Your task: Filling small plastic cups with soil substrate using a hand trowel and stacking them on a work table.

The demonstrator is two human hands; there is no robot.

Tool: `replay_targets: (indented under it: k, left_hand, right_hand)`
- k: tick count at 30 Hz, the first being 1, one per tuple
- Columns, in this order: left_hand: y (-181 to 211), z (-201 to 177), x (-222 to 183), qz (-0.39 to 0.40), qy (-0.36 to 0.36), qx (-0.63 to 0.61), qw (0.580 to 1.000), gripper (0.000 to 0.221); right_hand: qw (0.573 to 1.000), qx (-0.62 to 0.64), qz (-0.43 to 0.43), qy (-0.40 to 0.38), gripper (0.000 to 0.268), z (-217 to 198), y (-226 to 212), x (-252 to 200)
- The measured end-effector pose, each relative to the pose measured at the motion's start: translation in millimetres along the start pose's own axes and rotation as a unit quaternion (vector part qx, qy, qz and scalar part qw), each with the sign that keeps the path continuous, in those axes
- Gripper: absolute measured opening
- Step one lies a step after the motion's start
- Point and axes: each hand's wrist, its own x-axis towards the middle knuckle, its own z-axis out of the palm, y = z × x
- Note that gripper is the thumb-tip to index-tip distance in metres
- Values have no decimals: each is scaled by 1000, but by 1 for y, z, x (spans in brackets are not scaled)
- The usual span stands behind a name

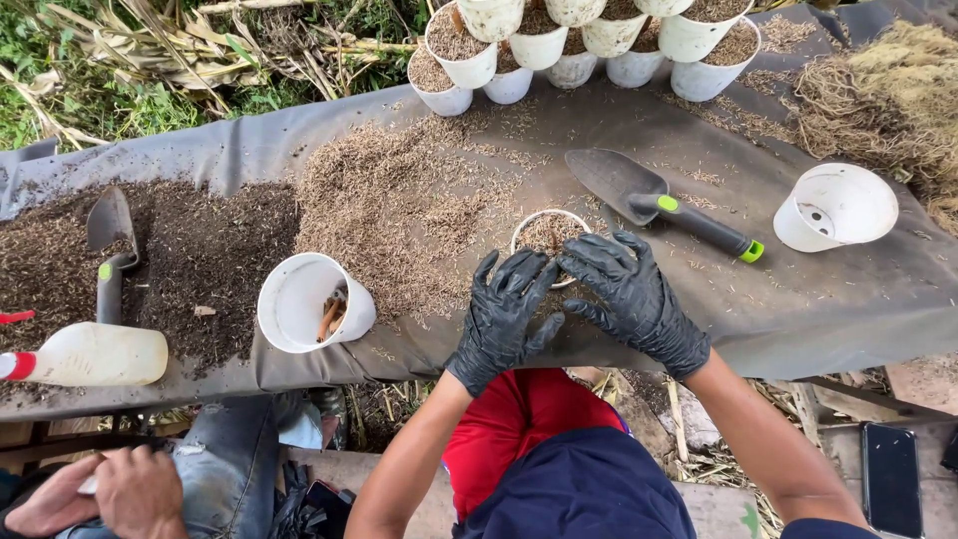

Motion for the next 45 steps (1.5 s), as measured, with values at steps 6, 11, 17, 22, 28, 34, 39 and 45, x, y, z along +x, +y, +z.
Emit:
replay_targets:
  k: [6,11,17,22,28,34,39,45]
  left_hand:
    - [-3,-2,2,5,1,-91,996,63]
    - [-4,2,-4,4,-11,-82,997,61]
    - [-8,-12,7,-23,-25,-82,996,69]
    - [-11,-2,8,-11,-26,33,999,68]
    - [-30,32,-5,0,-56,107,993,75]
    - [-16,4,40,-14,-91,82,992,70]
    - [-33,11,22,3,-151,-25,988,81]
    - [-53,58,-16,-8,-192,-36,981,82]
  right_hand:
    - [999,7,-16,26,55,-7,-5,5]
    - [998,17,-29,47,49,-5,-5,9]
    - [998,6,-45,54,62,-1,15,7]
    - [998,-45,-41,3,72,3,25,17]
    - [999,-26,-28,-28,78,15,34,19]
    - [998,1,-19,-66,81,15,40,21]
    - [996,-10,-14,-92,80,25,45,11]
    - [997,14,-28,-64,76,-1,30,27]
